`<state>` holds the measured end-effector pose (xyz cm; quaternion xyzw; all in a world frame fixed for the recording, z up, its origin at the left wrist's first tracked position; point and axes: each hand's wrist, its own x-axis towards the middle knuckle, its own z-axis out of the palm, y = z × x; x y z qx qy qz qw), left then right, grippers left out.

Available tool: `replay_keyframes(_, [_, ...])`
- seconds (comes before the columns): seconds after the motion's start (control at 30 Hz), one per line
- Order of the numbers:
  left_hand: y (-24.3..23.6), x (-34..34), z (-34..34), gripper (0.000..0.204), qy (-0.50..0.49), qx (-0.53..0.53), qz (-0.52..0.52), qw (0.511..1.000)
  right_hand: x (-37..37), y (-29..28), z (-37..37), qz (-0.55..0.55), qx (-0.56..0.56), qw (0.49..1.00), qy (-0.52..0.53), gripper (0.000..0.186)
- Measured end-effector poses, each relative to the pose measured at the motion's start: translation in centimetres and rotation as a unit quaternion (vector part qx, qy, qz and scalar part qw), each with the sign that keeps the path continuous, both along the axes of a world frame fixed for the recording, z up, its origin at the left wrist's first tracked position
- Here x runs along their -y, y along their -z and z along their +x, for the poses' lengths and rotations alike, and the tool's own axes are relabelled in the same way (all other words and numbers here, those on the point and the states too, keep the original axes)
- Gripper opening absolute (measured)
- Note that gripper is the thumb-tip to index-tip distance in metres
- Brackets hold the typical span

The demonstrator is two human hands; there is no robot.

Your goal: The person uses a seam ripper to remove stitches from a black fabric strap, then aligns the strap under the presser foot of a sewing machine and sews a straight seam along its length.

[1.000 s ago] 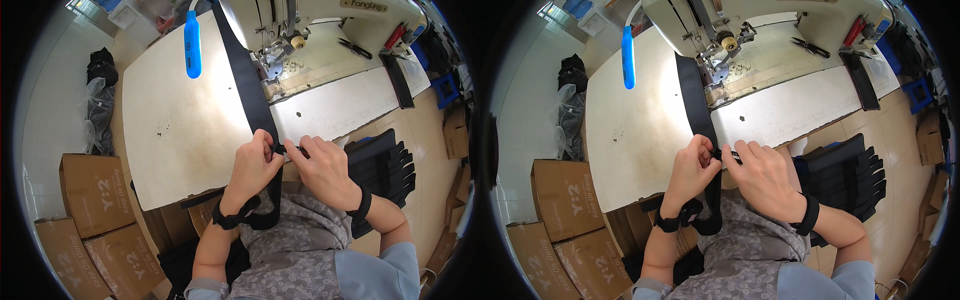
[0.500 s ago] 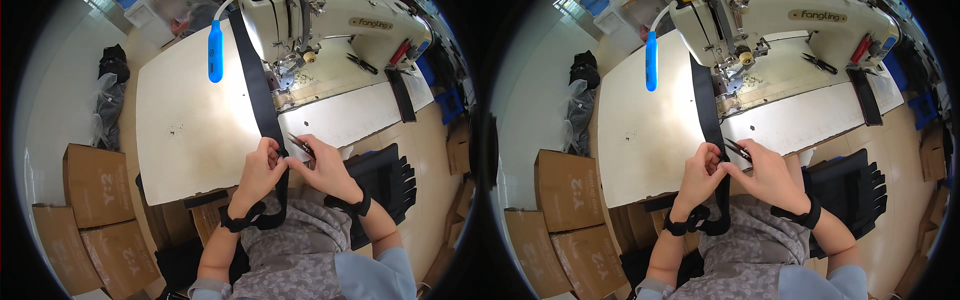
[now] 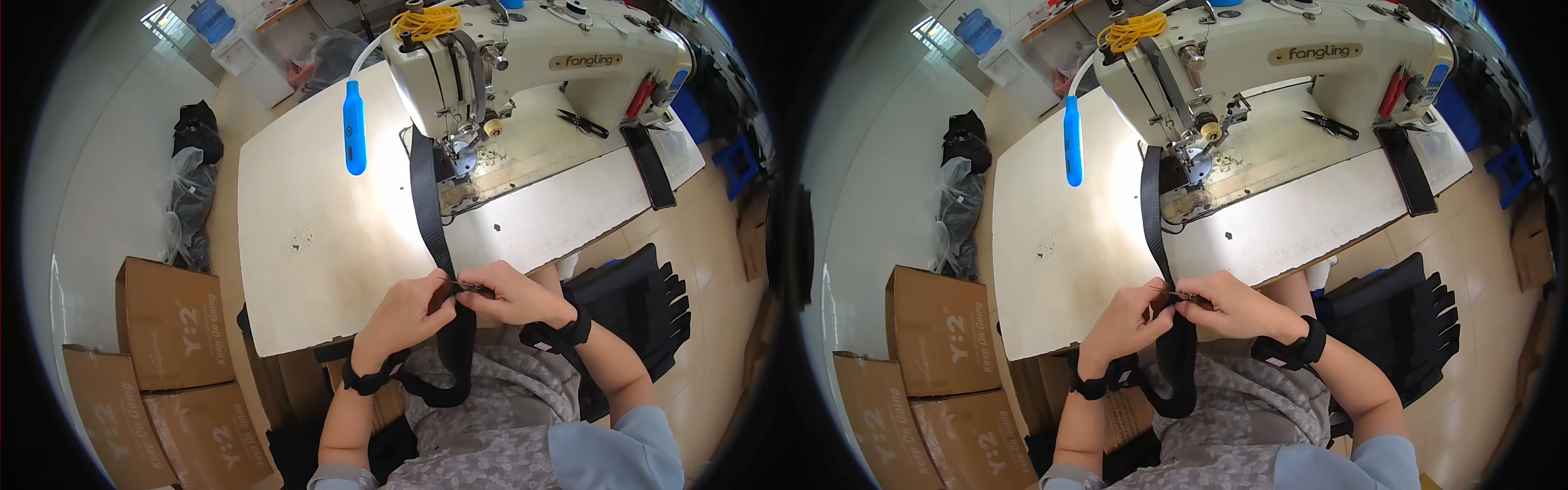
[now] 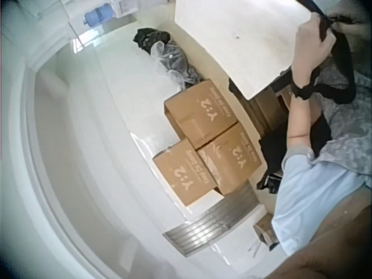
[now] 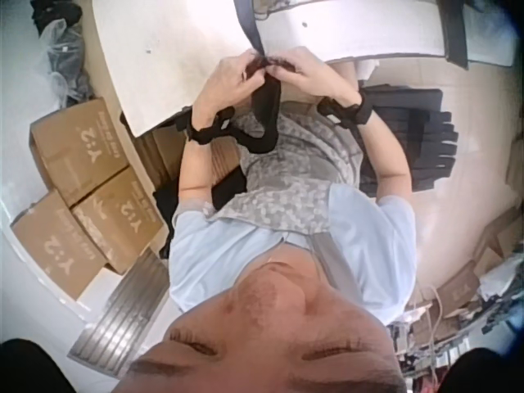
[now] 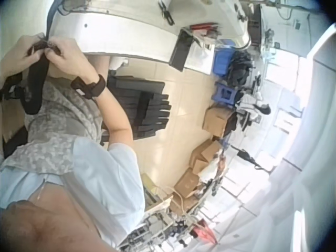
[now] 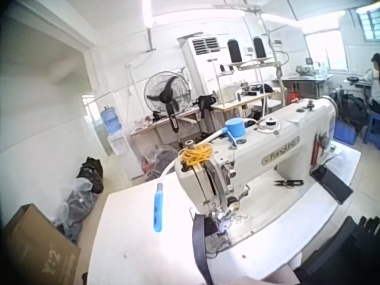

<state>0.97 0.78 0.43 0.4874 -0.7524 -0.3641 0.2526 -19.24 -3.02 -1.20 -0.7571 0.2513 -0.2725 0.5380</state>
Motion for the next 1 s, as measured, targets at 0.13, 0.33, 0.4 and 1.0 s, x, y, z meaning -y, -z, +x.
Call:
replay_keyframes(0.13, [-1.0,-0.5,0.1,0.011,0.046,0.064,-0.134,0.988,0.4,-1.0,0.0,0.003,0.021,0.999,-0.029,0.014])
replay_keyframes(0.33, [-0.5,-1.9,2.6,0.007,0.035,0.063,-0.102,0.992,-0.5,0.3,-1.1,0.017,-0.027,0.999,-0.017,0.014])
replay_keyframes(0.4, [0.5,-2.5,2.2,0.005,0.036,0.061,-0.082,0.994,-1.0,0.8,-1.0,0.042,-0.037,0.998,-0.007,0.014])
replay_keyframes(1.0, [2.3,-1.1,-1.1,0.012,-0.024,0.051,-0.149,0.987,-1.4,-0.1,0.8,-0.029,-0.058,0.992,0.110,0.012])
